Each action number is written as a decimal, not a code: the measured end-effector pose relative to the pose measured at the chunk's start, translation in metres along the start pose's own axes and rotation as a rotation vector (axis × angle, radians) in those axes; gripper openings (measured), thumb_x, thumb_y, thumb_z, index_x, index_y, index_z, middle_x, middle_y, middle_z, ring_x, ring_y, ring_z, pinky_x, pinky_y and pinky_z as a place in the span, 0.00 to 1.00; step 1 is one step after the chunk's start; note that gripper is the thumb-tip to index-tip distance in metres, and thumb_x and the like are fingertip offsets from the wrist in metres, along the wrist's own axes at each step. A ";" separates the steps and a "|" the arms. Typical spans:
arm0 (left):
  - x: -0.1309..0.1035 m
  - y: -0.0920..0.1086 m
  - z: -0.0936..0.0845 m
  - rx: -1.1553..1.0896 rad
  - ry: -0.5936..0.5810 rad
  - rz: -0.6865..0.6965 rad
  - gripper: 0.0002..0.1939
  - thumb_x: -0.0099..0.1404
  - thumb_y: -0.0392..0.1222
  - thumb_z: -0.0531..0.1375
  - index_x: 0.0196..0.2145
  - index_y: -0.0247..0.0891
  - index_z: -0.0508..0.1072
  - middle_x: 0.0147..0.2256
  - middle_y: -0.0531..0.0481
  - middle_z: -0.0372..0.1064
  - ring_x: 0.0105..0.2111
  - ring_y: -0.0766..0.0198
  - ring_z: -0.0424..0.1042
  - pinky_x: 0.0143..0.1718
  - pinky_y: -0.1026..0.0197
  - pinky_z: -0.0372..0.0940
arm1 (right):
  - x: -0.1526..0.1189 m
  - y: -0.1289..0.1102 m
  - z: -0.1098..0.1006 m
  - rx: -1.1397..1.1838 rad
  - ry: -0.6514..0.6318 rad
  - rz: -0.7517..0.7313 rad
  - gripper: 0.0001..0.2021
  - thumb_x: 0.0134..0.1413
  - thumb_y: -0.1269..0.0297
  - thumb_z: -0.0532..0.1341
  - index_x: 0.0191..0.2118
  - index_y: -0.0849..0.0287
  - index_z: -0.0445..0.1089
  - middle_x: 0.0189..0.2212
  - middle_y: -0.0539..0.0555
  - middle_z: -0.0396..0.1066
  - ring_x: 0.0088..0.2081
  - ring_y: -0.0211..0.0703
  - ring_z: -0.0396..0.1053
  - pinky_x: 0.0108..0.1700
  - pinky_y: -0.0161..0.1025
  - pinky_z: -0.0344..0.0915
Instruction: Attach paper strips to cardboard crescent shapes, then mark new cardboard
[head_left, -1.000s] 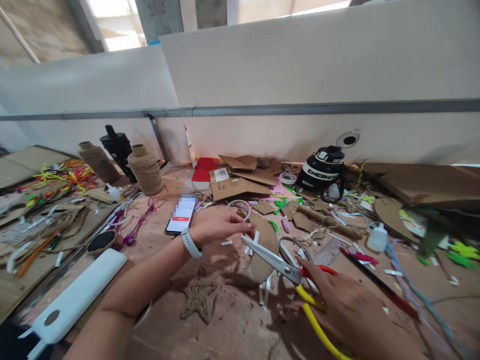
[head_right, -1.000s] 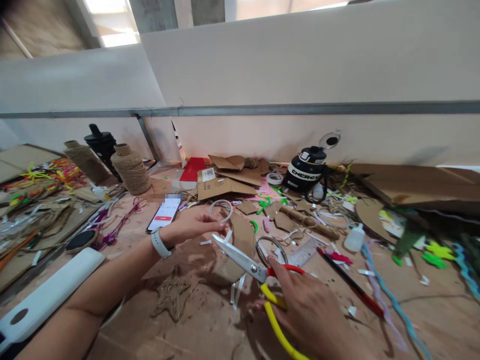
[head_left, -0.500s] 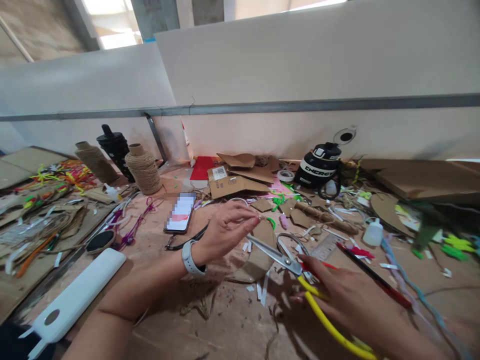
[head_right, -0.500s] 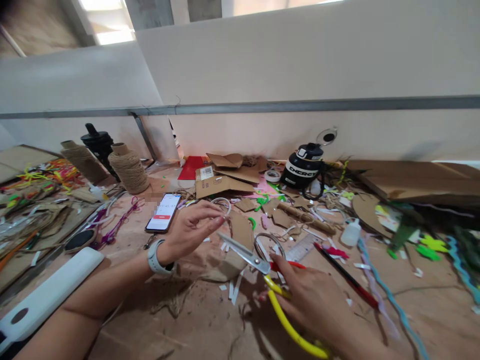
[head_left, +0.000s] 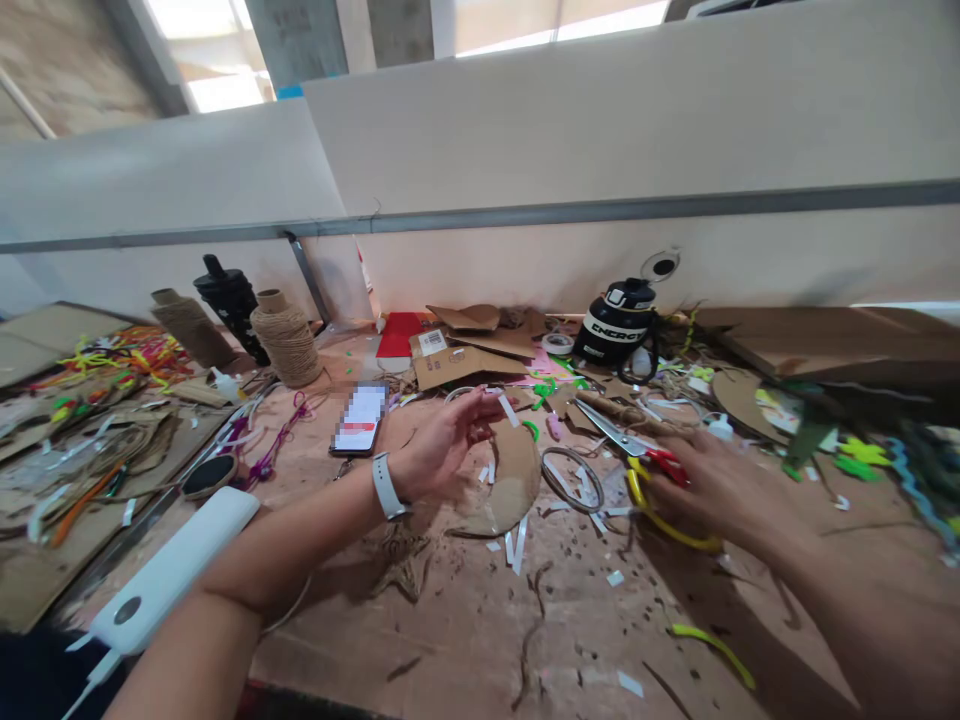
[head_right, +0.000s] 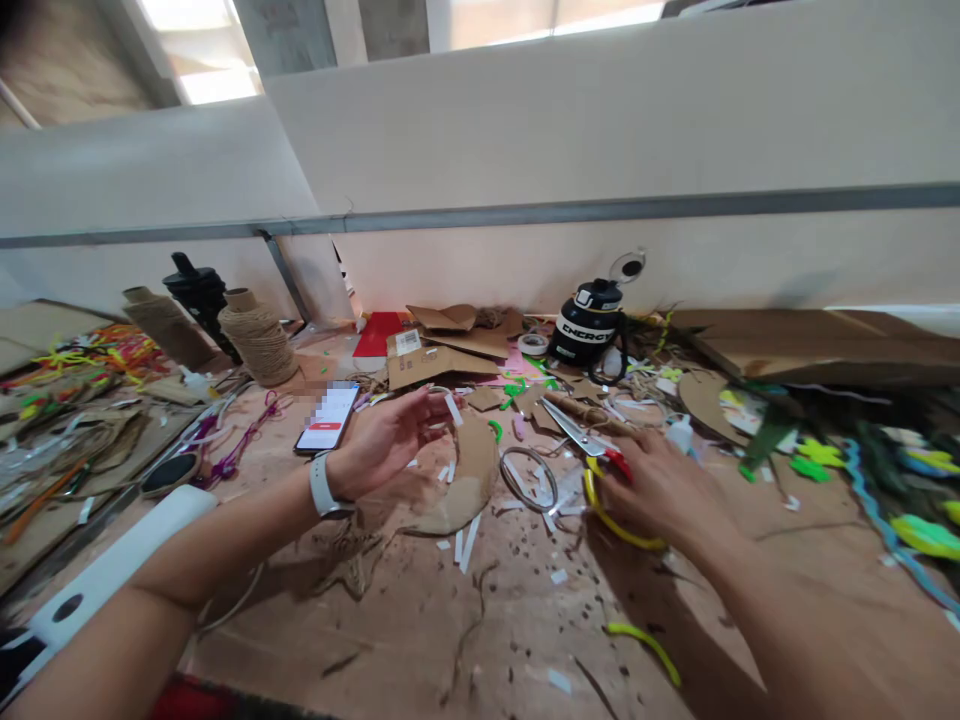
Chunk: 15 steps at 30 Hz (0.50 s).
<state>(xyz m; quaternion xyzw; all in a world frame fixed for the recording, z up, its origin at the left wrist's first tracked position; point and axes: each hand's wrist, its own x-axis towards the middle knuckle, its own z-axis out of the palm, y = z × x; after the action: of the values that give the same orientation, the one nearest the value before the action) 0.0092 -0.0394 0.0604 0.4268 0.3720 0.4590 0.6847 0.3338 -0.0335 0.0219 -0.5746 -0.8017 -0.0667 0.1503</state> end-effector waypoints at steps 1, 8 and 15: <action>-0.002 -0.001 0.002 -0.012 -0.008 -0.004 0.18 0.67 0.50 0.51 0.42 0.36 0.74 0.51 0.43 0.70 0.53 0.57 0.67 0.52 0.54 0.60 | 0.001 -0.011 -0.004 0.103 0.034 -0.023 0.13 0.53 0.56 0.59 0.38 0.59 0.74 0.41 0.67 0.73 0.41 0.61 0.72 0.38 0.50 0.66; -0.019 -0.020 0.013 0.144 -0.153 -0.045 0.24 0.68 0.56 0.47 0.47 0.40 0.75 0.56 0.48 0.66 0.56 0.54 0.62 0.55 0.51 0.57 | -0.002 -0.115 -0.019 1.122 -0.451 -0.003 0.21 0.58 0.47 0.56 0.51 0.54 0.68 0.53 0.58 0.69 0.53 0.50 0.66 0.54 0.47 0.63; -0.029 -0.034 -0.002 0.355 -0.137 0.145 0.19 0.69 0.50 0.50 0.48 0.42 0.75 0.60 0.50 0.61 0.61 0.58 0.57 0.60 0.52 0.52 | -0.008 -0.129 -0.006 1.294 -0.394 0.213 0.23 0.49 0.41 0.62 0.35 0.60 0.72 0.32 0.55 0.73 0.37 0.45 0.71 0.44 0.43 0.67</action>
<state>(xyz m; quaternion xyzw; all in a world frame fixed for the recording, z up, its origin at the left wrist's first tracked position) 0.0094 -0.0734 0.0312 0.5966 0.3678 0.4044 0.5876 0.2162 -0.0853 0.0334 -0.4463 -0.6316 0.5471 0.3204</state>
